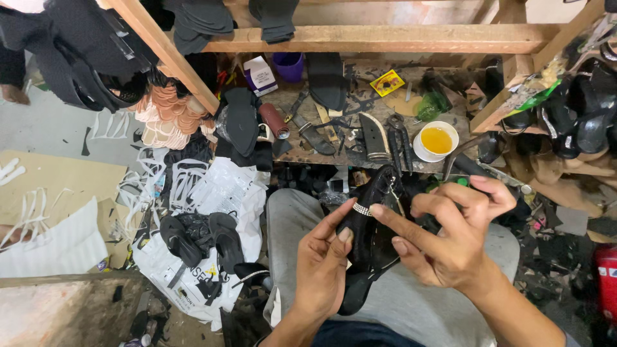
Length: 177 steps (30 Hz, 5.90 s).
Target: The person sits in a cluttered workshop and repeatedly wipes the soles and sides of black high-heeled shoes with their fingers. They handle several shoes one at a time, turning them over to rub different areas, then place them on a nearby wooden shelf.
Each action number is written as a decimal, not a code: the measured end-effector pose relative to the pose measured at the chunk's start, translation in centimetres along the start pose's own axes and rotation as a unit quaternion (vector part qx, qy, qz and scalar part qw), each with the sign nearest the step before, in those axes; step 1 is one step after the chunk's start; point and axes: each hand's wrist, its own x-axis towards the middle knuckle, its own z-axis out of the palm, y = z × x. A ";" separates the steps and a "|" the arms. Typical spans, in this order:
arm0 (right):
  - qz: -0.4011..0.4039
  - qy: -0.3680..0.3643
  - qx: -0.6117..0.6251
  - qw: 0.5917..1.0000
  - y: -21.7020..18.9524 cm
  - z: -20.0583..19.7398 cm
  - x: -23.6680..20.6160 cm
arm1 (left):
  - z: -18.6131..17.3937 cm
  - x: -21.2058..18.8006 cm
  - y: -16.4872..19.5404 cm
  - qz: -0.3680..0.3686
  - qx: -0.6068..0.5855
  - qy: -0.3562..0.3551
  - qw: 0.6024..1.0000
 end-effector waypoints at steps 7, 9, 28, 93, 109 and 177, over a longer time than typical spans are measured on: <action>0.019 0.002 0.003 1.000 -0.2 0.0 0.6 | -0.3 -0.1 -0.3 0.020 -0.009 -0.026 0.999; 0.035 0.016 -0.005 0.999 -0.3 -0.2 0.7 | -0.3 0.1 -0.3 0.007 -0.004 -0.011 1.000; 0.257 -0.242 -0.155 0.923 21.3 14.3 -10.7 | -4.3 1.2 -1.1 -0.041 -0.095 0.080 0.991; 0.044 -0.068 0.016 0.997 -0.6 0.1 0.0 | -0.2 -0.4 1.0 -0.003 -0.047 0.051 0.998; -0.017 -0.046 -0.018 0.999 -0.7 0.5 -0.8 | -0.5 -0.2 0.9 -0.018 -0.051 0.078 0.996; 0.098 -0.064 0.099 0.988 -2.3 -0.4 0.0 | 0.2 1.3 2.9 0.000 0.079 0.043 0.996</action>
